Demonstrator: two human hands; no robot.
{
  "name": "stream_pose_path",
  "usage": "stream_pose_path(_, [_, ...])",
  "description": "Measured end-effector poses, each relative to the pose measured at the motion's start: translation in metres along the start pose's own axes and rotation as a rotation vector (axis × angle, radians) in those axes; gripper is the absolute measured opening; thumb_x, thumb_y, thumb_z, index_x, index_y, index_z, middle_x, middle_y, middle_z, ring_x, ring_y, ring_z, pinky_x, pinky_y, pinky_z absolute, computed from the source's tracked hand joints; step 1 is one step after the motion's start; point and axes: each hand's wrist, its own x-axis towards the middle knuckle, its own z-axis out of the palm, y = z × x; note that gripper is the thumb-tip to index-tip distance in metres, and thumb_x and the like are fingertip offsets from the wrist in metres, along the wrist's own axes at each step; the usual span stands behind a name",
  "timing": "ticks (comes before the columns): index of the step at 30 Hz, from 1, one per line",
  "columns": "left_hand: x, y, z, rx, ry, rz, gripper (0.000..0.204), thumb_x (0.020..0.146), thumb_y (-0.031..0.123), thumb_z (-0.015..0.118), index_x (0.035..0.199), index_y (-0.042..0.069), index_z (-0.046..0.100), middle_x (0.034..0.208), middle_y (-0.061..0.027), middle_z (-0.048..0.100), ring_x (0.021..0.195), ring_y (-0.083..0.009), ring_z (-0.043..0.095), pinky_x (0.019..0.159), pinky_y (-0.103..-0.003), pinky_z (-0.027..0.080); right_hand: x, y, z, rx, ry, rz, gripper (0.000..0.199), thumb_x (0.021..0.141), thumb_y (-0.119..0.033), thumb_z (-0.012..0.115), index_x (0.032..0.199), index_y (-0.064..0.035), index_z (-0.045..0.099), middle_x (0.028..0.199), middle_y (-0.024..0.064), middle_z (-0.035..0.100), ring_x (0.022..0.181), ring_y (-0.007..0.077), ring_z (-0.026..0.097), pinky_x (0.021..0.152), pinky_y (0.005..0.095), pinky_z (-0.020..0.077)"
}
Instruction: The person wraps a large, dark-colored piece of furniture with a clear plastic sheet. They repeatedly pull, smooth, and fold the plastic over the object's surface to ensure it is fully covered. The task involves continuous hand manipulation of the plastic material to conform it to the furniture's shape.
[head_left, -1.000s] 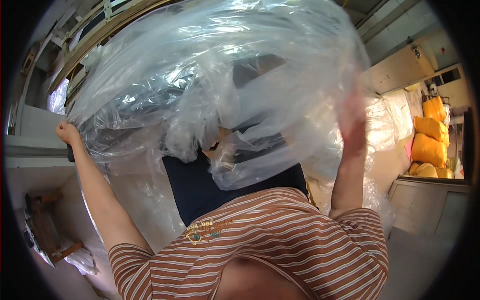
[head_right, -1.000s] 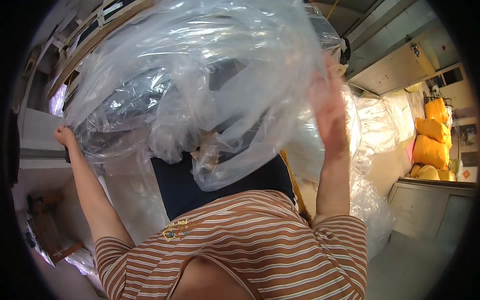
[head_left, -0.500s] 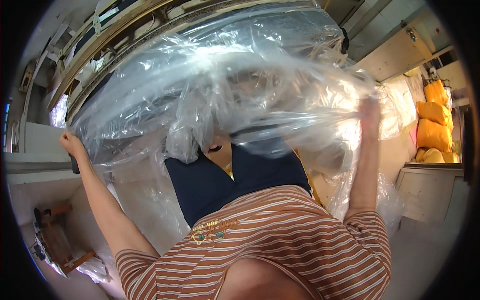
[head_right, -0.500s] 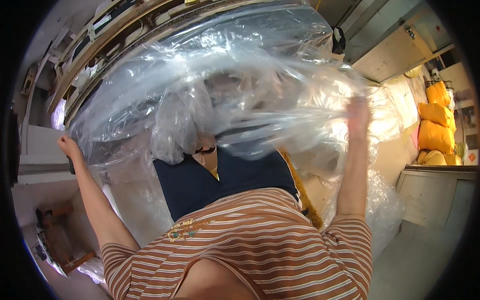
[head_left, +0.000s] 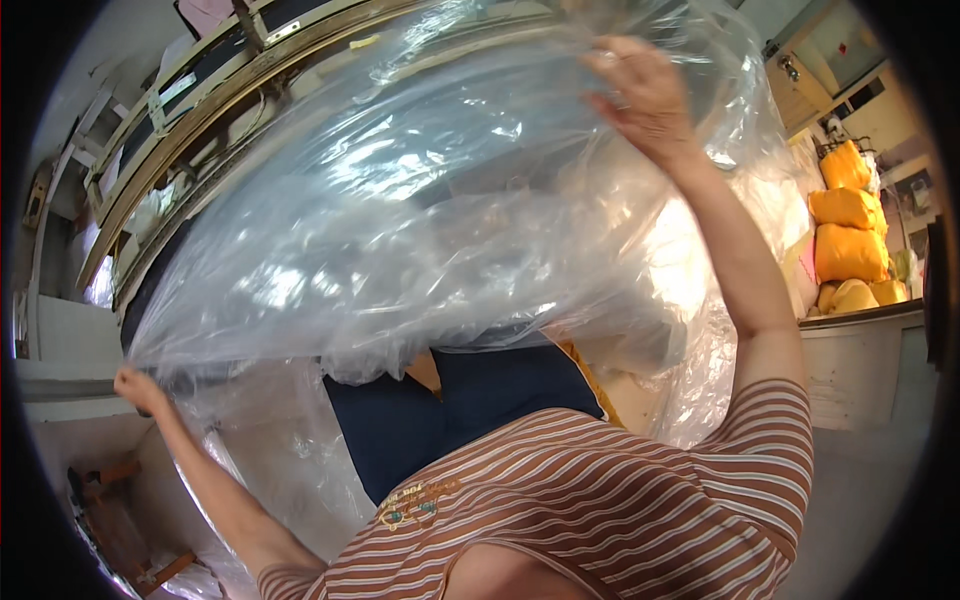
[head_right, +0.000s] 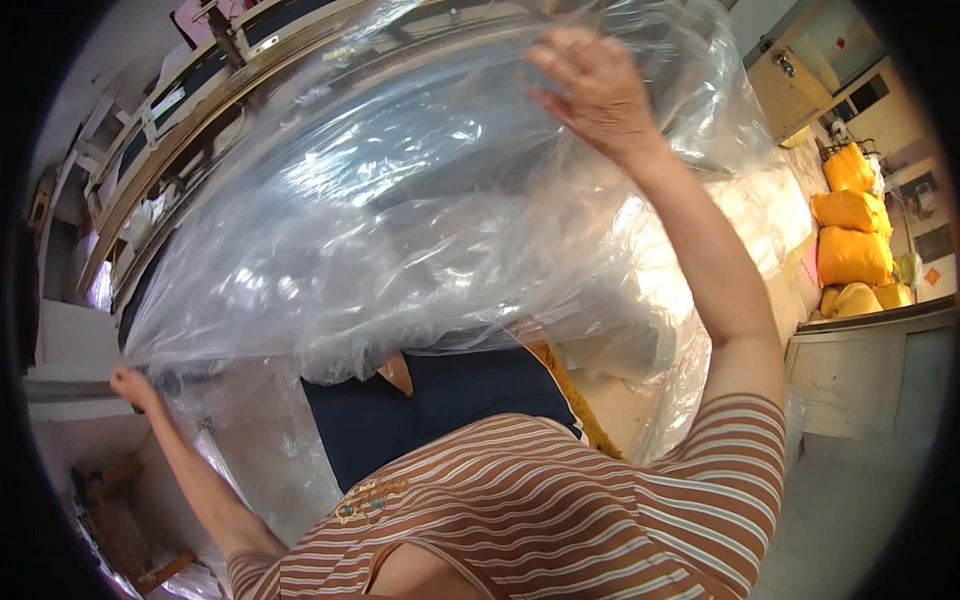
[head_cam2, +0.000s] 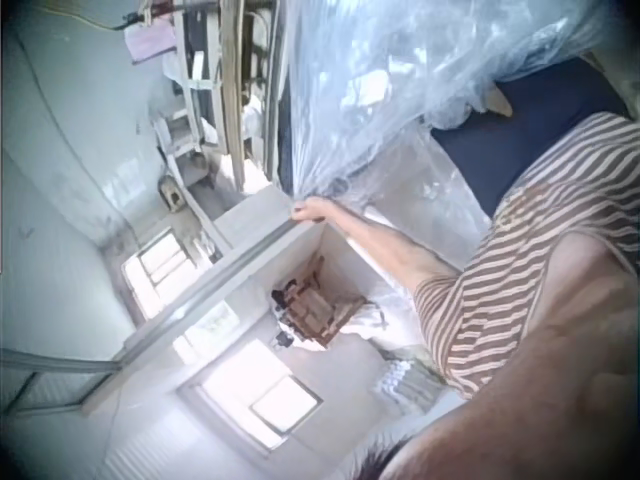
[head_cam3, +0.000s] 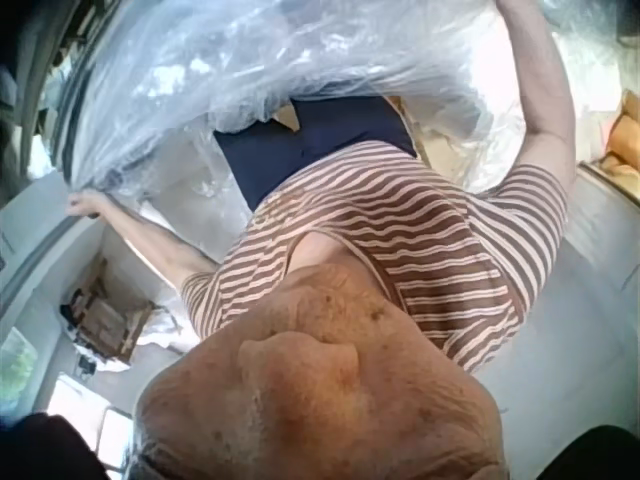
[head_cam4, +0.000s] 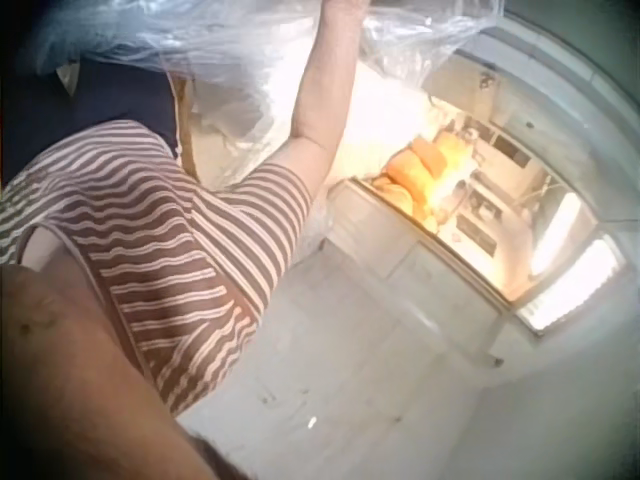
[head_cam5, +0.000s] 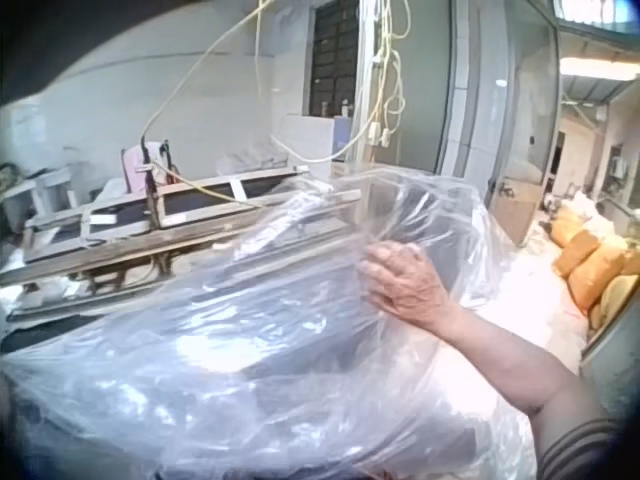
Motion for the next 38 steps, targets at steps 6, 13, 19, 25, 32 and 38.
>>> stream_pose_path(6, [0.009, -0.037, -0.061, 0.316, -0.188, 0.140, 0.033, 0.096, 0.023, 0.043, 0.113, -0.004, 0.051, 0.110, -0.0229, 0.057, 0.103, -0.0381, 0.054, 0.090, -0.042, 0.041, -0.072, 0.048, 0.112, 0.356, -0.639, 0.682, 0.044, 0.090, -0.045, 0.047, 0.108, -0.0060, 0.059, 0.117, 0.0153, 0.059, 0.108, 0.0388, 0.053, 0.091, 0.0466, 0.0408])
stream_pose_path(13, [-0.005, -0.020, -0.046, 0.392, -0.160, 0.142, 0.030, 0.097, 0.022, 0.044, 0.110, -0.004, 0.051, 0.111, -0.0219, 0.057, 0.103, -0.0383, 0.054, 0.086, -0.042, 0.042, -0.019, 0.093, 0.178, 1.202, -0.295, 1.403, 0.054, 0.095, -0.050, 0.035, 0.090, -0.0004, 0.056, 0.085, 0.0131, 0.058, 0.082, 0.0241, 0.057, 0.072, 0.0357, 0.0470])
stream_pose_path(19, [0.015, -0.081, -0.063, 0.355, -0.168, -0.028, 0.037, 0.095, 0.028, 0.047, 0.111, -0.004, 0.056, 0.111, -0.0209, 0.059, 0.103, -0.0350, 0.056, 0.089, -0.039, 0.043, 0.001, 0.037, 0.212, 0.763, -0.581, 0.459, 0.050, 0.097, -0.040, 0.038, 0.134, -0.0071, 0.046, 0.137, 0.0120, 0.048, 0.129, 0.0298, 0.041, 0.105, 0.0516, 0.0302])
stream_pose_path(25, [0.059, -0.151, -0.168, 0.319, -0.177, -0.160, 0.039, 0.093, 0.029, 0.054, 0.112, -0.005, 0.057, 0.111, -0.0174, 0.061, 0.098, -0.0263, 0.058, 0.087, -0.034, 0.044, -0.002, -0.042, 0.130, 0.559, -0.613, 0.175, 0.051, 0.097, -0.036, 0.038, 0.142, -0.0112, 0.035, 0.150, 0.0068, 0.029, 0.139, 0.0267, 0.025, 0.112, 0.0506, 0.0174])
stream_pose_path(32, [0.070, -0.142, -0.260, -0.021, -0.108, -0.360, 0.043, 0.090, 0.030, 0.062, 0.117, -0.003, 0.057, 0.114, -0.0132, 0.060, 0.103, -0.0216, 0.056, 0.089, -0.031, 0.044, 0.009, -0.064, 0.124, 0.744, -0.543, 0.082, 0.053, 0.097, -0.041, 0.036, 0.138, -0.0076, 0.040, 0.147, 0.0073, 0.034, 0.139, 0.0263, 0.025, 0.112, 0.0454, 0.0207])
stream_pose_path(38, [0.017, -0.097, -0.308, -0.387, -0.011, -0.732, 0.055, 0.086, 0.037, 0.066, 0.130, 0.008, 0.050, 0.128, -0.0113, 0.053, 0.110, -0.0251, 0.054, 0.097, -0.034, 0.041, 0.023, -0.070, 0.135, 0.704, -0.614, 0.075, 0.054, 0.099, -0.041, 0.034, 0.143, -0.0104, 0.034, 0.149, 0.0086, 0.031, 0.139, 0.0264, 0.024, 0.113, 0.0465, 0.0171])
